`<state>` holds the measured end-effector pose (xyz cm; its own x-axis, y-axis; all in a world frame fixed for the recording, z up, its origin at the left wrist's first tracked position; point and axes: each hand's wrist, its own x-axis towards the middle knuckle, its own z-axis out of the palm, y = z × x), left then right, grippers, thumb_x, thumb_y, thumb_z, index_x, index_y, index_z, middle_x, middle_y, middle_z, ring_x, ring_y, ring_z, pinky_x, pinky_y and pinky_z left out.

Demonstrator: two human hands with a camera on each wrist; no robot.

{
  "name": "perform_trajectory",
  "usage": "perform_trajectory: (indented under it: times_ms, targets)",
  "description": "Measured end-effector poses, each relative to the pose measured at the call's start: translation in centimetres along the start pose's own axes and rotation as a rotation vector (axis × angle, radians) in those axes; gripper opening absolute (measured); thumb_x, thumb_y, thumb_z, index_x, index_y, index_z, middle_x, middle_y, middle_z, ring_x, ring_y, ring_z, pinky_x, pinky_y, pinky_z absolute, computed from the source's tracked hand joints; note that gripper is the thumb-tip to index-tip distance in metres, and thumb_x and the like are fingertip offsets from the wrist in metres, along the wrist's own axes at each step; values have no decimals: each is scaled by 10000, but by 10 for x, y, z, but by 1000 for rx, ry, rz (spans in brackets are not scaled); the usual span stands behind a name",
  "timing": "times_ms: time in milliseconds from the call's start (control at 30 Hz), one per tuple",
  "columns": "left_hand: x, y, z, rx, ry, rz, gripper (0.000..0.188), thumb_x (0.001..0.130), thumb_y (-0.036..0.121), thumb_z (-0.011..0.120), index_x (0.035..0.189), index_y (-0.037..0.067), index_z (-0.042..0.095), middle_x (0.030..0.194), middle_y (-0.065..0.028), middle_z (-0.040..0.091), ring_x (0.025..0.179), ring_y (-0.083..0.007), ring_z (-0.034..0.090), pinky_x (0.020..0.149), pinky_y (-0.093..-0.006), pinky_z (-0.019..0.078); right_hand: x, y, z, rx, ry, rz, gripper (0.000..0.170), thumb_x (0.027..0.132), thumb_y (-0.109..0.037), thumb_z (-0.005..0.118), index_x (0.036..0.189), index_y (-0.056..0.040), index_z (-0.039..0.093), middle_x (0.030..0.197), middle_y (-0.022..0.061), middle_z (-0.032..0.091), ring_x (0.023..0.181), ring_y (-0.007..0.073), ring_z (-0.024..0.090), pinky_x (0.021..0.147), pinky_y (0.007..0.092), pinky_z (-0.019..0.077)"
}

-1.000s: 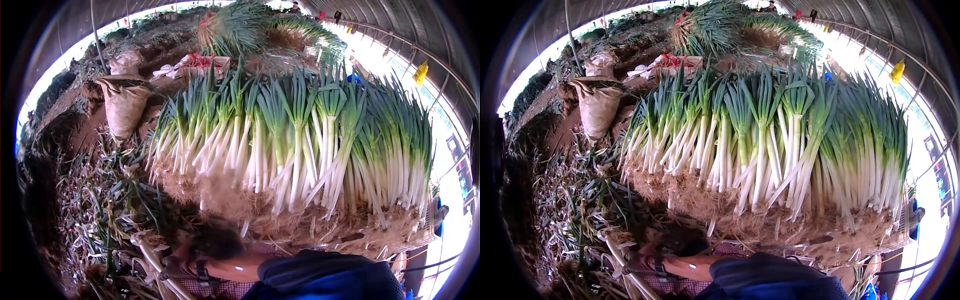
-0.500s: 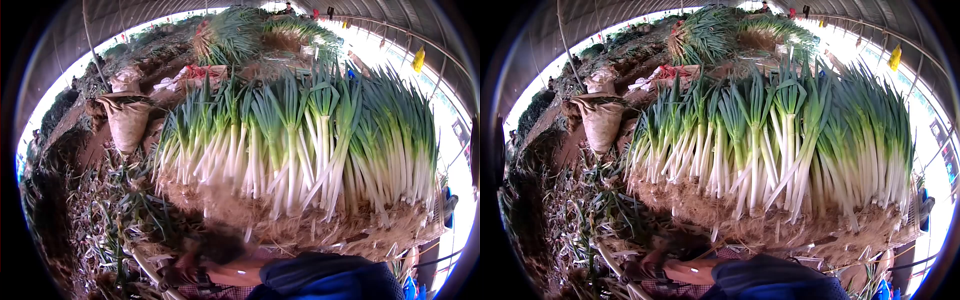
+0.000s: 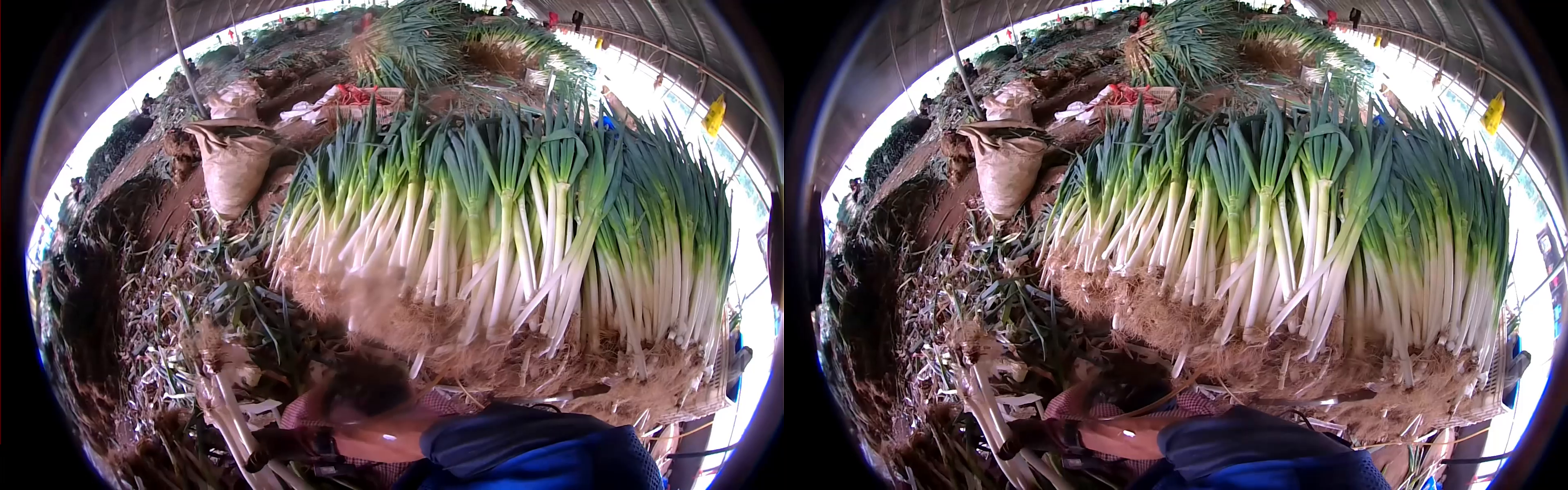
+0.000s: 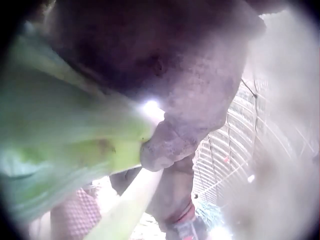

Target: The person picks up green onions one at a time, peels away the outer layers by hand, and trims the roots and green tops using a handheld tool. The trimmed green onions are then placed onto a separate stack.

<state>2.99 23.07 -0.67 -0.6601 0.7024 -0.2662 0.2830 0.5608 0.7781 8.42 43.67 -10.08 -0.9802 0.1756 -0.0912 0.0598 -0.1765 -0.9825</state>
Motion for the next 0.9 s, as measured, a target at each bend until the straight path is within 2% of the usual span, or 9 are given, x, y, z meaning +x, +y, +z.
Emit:
perform_trajectory:
  times_ms: [233, 333, 400, 467, 600, 733, 833, 867, 900]
  targets:
    - [-37, -20, -50, -101, 83, -9, 1071, 855, 487, 920, 1656, 15, 388, 1570, -274, 554, 1439, -425, 547, 1189, -490, 462, 16, -11, 20, 18, -81, -34, 353, 972, -210, 782, 1238, 4, 691, 1101, 135, 757, 1113, 240, 709, 981, 406, 570]
    - [-39, 1, -27, 395, 290, 129, 1187, 762, 443, 1001, 1663, 16, 359, 1590, -267, 531, 1408, -414, 568, 1192, -482, 462, 31, -11, 44, 15, -140, -47, 363, 971, -211, 786, 1247, 2, 688, 1106, 137, 756, 1124, 241, 708, 989, 408, 569]
    - [-25, -17, -13, 482, 346, -16, 1242, 703, 381, 1039, 1665, 20, 342, 1589, -229, 531, 1395, -378, 577, 1201, -468, 454, 38, -19, 52, 20, -176, -63, 369, 970, -212, 789, 1252, 1, 686, 1110, 138, 755, 1132, 242, 708, 994, 409, 568]
    - [-12, -43, -16, 442, 435, 278, 1213, 698, 335, 1043, 1652, 19, 364, 1536, -190, 579, 1384, -306, 591, 1172, -442, 482, 47, -19, 66, 15, -205, -70, 375, 969, -214, 791, 1258, 0, 684, 1113, 139, 754, 1140, 243, 708, 1000, 411, 567]
    - [-13, -69, -20, 21, 400, 25, 1042, 758, 263, 1016, 1597, 23, 447, 1356, -87, 671, 1173, -172, 646, 1057, -306, 540, 48, -28, 72, 36, -257, -77, 388, 968, -216, 796, 1270, -2, 680, 1120, 142, 753, 1156, 244, 708, 1011, 414, 566]
    - [-11, -47, -18, 192, 537, -4, 989, 756, 258, 1019, 1563, 29, 496, 1309, -76, 685, 1129, -174, 642, 1011, -315, 557, 53, -29, 88, 32, -302, -92, 401, 967, -218, 801, 1281, -4, 676, 1127, 144, 751, 1172, 246, 707, 1022, 416, 565]
    - [18, -11, -12, -690, 535, -60, 519, 1083, 350, 637, 1465, 1, 598, 1146, -150, 717, 1083, -256, 684, 946, -365, 565, 55, -32, 96, 25, -333, -117, 410, 966, -219, 804, 1290, -5, 673, 1132, 146, 750, 1183, 247, 707, 1030, 418, 564]
    - [13, -19, -15, -1269, 558, -186, 573, 1127, 447, 551, 1466, -12, 596, 1034, -102, 722, 981, -230, 684, 857, -307, 589, 51, -34, 97, 27, -343, -135, 414, 965, -220, 806, 1293, -6, 672, 1134, 147, 750, 1187, 247, 707, 1033, 419, 563]
    - [24, -55, -23, -1240, 648, -204, 573, 1127, 447, 551, 1466, -12, 596, 1034, -102, 722, 981, -230, 684, 857, -307, 589, 45, -39, 98, 17, -351, -154, 417, 965, -221, 807, 1296, -6, 671, 1135, 147, 749, 1191, 248, 707, 1036, 420, 563]
